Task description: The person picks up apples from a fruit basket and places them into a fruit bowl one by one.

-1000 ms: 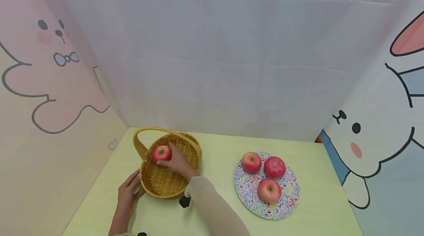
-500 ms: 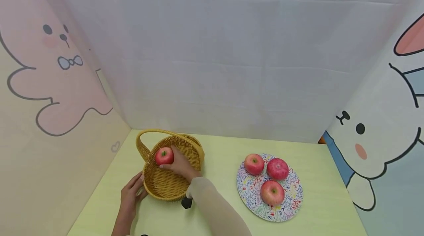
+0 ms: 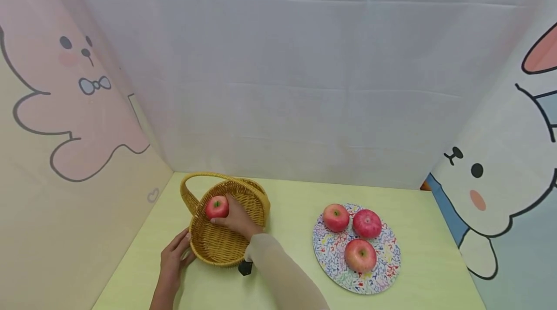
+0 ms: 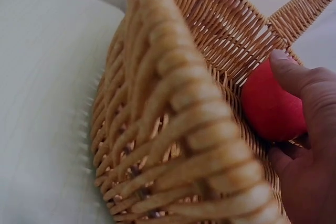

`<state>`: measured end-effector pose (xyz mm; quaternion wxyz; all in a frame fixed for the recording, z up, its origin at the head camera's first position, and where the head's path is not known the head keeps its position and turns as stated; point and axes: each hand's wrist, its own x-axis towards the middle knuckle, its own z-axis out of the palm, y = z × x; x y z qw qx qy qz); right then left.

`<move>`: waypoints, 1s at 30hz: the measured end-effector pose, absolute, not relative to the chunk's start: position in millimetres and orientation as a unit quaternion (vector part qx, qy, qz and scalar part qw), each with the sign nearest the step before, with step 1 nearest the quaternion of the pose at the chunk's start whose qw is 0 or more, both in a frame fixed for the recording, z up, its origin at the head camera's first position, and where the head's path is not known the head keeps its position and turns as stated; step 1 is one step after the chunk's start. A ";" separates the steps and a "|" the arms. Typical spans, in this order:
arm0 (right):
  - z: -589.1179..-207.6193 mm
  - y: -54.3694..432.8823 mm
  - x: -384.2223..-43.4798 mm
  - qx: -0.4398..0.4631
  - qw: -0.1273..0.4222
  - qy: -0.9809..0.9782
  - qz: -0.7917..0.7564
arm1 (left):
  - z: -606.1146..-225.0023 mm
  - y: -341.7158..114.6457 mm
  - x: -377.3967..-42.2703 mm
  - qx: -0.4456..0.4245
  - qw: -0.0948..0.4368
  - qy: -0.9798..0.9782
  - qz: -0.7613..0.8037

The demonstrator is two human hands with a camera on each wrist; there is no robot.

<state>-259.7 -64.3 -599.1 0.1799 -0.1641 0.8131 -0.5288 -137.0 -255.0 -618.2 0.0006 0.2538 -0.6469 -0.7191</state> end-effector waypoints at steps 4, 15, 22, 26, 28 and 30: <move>-602.1 -65.2 -259.6 -0.172 0.170 0.814 -0.528 | -618.2 -254.7 -136.2 0.259 -0.001 -0.645 -0.719; -601.6 -66.2 -259.7 -0.186 0.150 0.824 -0.514 | -615.7 -253.1 -135.6 0.251 0.015 -0.649 -0.718; -597.8 -64.9 -263.1 -0.194 0.105 0.833 -0.507 | -616.0 -253.5 -141.3 0.244 0.017 -0.652 -0.718; -598.5 -62.6 -257.6 -0.192 0.112 0.832 -0.508 | -620.2 -255.0 -137.8 0.256 0.005 -0.658 -0.708; -597.7 -62.0 -255.4 -0.192 0.112 0.830 -0.512 | -620.6 -255.4 -136.5 0.259 0.002 -0.660 -0.705; -596.4 -62.5 -255.3 -0.195 0.106 0.831 -0.511 | -620.0 -256.4 -137.1 0.256 0.004 -0.660 -0.706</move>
